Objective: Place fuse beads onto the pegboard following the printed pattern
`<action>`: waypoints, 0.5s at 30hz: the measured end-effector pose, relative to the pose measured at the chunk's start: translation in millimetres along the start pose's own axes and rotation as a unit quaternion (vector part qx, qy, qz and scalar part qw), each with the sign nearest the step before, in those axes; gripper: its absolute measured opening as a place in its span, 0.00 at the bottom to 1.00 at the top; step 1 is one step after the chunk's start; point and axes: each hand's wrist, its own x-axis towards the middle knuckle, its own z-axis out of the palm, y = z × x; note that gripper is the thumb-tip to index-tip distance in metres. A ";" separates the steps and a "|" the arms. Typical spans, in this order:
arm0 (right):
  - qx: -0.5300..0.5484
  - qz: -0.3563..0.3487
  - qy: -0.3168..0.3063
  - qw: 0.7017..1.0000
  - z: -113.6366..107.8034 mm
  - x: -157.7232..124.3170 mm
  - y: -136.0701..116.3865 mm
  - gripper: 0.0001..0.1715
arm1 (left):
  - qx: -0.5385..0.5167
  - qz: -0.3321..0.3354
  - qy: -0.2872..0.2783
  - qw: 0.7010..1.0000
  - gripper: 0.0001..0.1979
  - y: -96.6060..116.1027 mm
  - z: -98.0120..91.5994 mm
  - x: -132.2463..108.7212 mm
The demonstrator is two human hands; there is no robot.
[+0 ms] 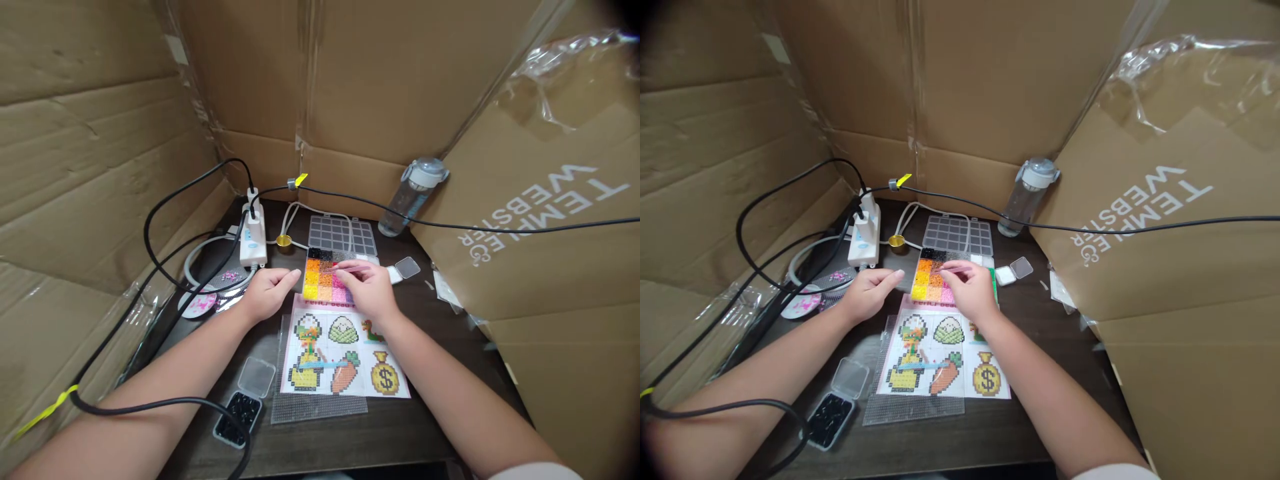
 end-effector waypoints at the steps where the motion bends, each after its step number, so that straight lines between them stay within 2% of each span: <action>1: 0.020 -0.004 0.005 1.000 6.9 -1.6 4.3 0.06 | 0.000 0.000 0.002 1.000 0.23 0.0 0.1 0.0; 5: 0.030 -0.034 0.039 0.998 22.2 -11.0 20.8 0.07 | -0.002 0.001 0.003 1.000 0.23 -2.8 0.8 0.4; 15: 0.014 -0.027 0.012 0.999 20.3 -13.3 24.0 0.06 | -0.019 0.008 -0.005 1.000 0.23 -0.7 1.9 1.6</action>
